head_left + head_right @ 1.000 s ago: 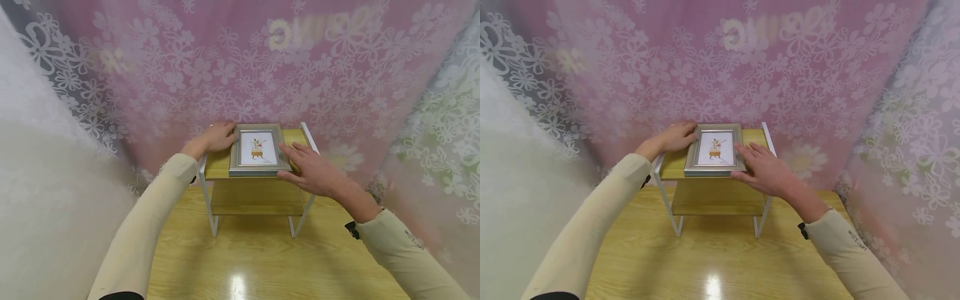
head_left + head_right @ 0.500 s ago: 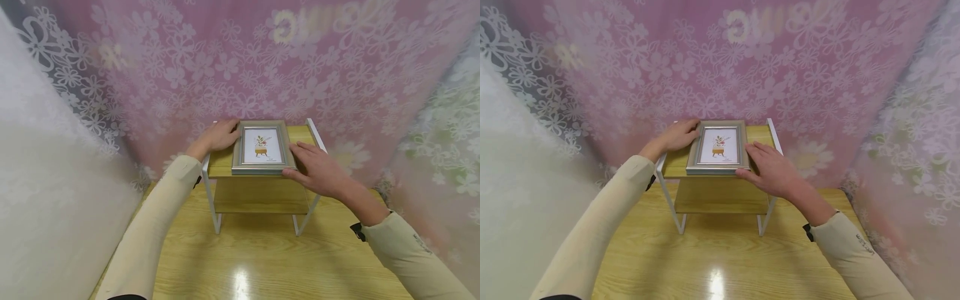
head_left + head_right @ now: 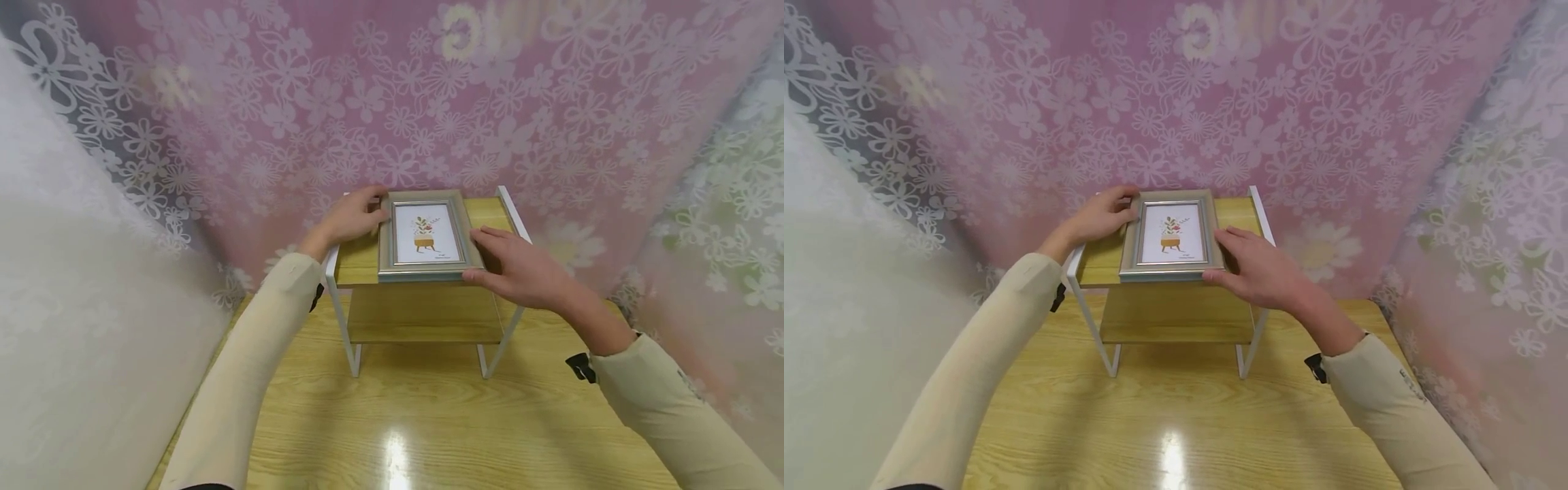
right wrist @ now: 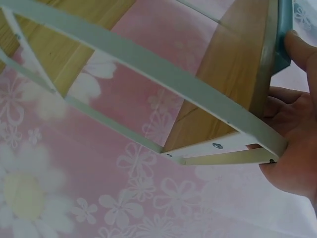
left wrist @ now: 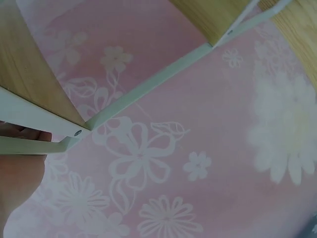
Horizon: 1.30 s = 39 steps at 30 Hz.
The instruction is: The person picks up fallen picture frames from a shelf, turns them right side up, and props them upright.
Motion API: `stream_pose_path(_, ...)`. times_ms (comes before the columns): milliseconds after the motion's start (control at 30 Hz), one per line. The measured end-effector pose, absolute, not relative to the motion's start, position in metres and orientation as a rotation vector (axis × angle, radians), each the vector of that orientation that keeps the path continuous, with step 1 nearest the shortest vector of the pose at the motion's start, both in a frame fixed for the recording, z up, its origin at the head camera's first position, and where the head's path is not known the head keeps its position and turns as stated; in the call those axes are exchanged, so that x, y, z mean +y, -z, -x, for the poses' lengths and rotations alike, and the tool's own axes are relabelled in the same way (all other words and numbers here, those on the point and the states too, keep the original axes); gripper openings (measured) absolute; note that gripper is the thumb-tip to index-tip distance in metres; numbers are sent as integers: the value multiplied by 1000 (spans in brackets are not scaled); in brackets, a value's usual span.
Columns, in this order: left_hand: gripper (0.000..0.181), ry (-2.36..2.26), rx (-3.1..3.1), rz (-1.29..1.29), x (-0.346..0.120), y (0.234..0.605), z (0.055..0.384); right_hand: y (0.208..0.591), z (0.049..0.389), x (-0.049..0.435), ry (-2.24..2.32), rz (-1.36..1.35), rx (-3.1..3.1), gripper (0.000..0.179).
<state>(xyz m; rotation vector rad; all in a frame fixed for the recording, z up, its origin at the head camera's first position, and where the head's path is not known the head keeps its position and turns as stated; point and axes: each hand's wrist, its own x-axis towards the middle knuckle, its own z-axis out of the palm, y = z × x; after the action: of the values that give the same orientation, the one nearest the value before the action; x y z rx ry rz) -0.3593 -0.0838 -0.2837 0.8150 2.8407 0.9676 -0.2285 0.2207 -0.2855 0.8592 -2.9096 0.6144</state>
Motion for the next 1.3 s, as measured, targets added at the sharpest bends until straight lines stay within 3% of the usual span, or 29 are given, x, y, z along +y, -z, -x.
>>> stream_pose_path(233, 50, -1154, 2797, -811, -88, 285, 355, 285, 232, 222, -809, -877, -2872, 72)
stream_pose_path(700, 40, -1219, 2848, -855, -85, 284, 350, 276, 230, 226, -979, -783, -2948, 79)
stream_pose_path(1300, 60, -1201, 2771, -901, -94, 277, 342, 272, 233, 221, -1095, -717, -2925, 79)
